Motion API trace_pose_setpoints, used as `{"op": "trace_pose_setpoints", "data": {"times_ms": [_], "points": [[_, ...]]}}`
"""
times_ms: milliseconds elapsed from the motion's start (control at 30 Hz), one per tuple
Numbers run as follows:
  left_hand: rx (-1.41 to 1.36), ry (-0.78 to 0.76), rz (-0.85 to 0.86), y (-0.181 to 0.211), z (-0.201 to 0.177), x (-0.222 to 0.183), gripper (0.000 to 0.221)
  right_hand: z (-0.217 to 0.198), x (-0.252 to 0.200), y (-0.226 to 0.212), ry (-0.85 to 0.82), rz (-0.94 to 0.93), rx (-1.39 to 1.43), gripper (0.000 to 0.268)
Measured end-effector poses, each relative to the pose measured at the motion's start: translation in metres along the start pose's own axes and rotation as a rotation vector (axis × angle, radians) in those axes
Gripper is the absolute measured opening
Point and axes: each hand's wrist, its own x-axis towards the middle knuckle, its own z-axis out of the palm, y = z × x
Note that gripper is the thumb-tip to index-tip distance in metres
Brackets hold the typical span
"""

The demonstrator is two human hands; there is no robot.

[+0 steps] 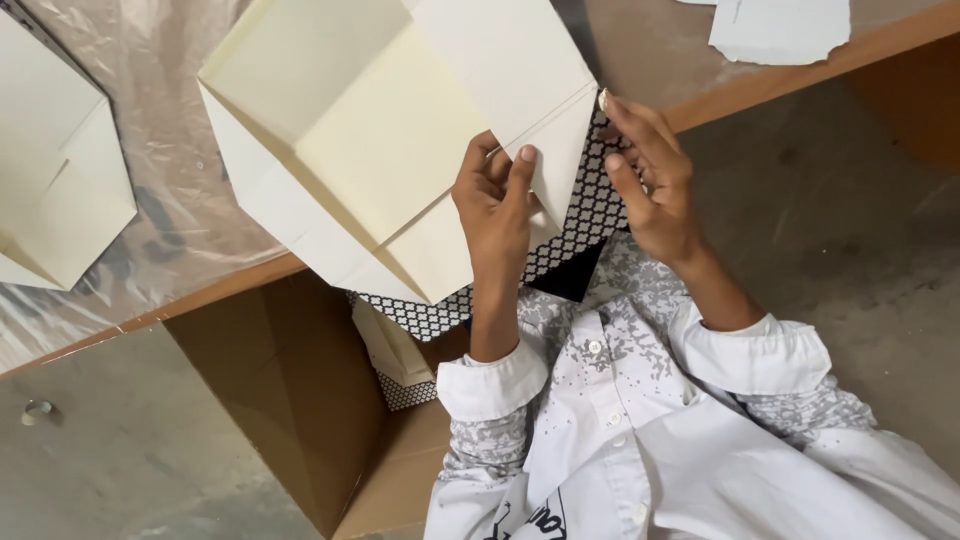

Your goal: Folding and applying adhesive to white and patterned cardboard boxes in a manufacturing setting.

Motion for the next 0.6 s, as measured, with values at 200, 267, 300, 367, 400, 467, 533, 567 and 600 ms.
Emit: {"op": "trace_pose_setpoints", "data": {"times_ms": [200, 267, 300, 367, 400, 467, 533, 567, 600], "points": [[-0.021, -0.013, -0.023, 0.01, 0.002, -0.002, 0.023, 0.003, 0.005, 0.002, -0.035, -0.1, 0.023, 0.042], [-0.021, -0.016, -0.022, 0.008, -0.001, -0.003, 0.023, 0.003, 0.006, 0.001, -0.026, -0.083, 0.007, 0.042], [-0.021, -0.02, -0.021, 0.007, -0.002, -0.003, 0.024, 0.003, 0.007, 0.001, -0.016, -0.067, -0.01, 0.042], [-0.029, -0.027, -0.019, 0.008, -0.001, -0.004, 0.023, 0.003, 0.008, 0.001, -0.017, -0.08, -0.043, 0.042], [-0.037, -0.035, -0.016, 0.009, -0.002, -0.005, 0.023, 0.003, 0.009, 0.0, -0.019, -0.095, -0.077, 0.043], [-0.052, -0.035, -0.026, 0.013, -0.001, -0.006, 0.023, 0.002, 0.01, -0.002, -0.009, -0.093, -0.135, 0.043], [-0.07, -0.038, -0.036, 0.016, 0.0, -0.007, 0.023, 0.0, 0.011, -0.006, 0.001, -0.092, -0.198, 0.043], [-0.065, -0.035, -0.039, 0.017, 0.0, -0.006, 0.023, -0.001, 0.011, -0.008, -0.004, -0.119, -0.268, 0.044], [-0.059, -0.031, -0.042, 0.017, 0.001, -0.006, 0.023, -0.002, 0.012, -0.01, -0.01, -0.147, -0.337, 0.045]]}}
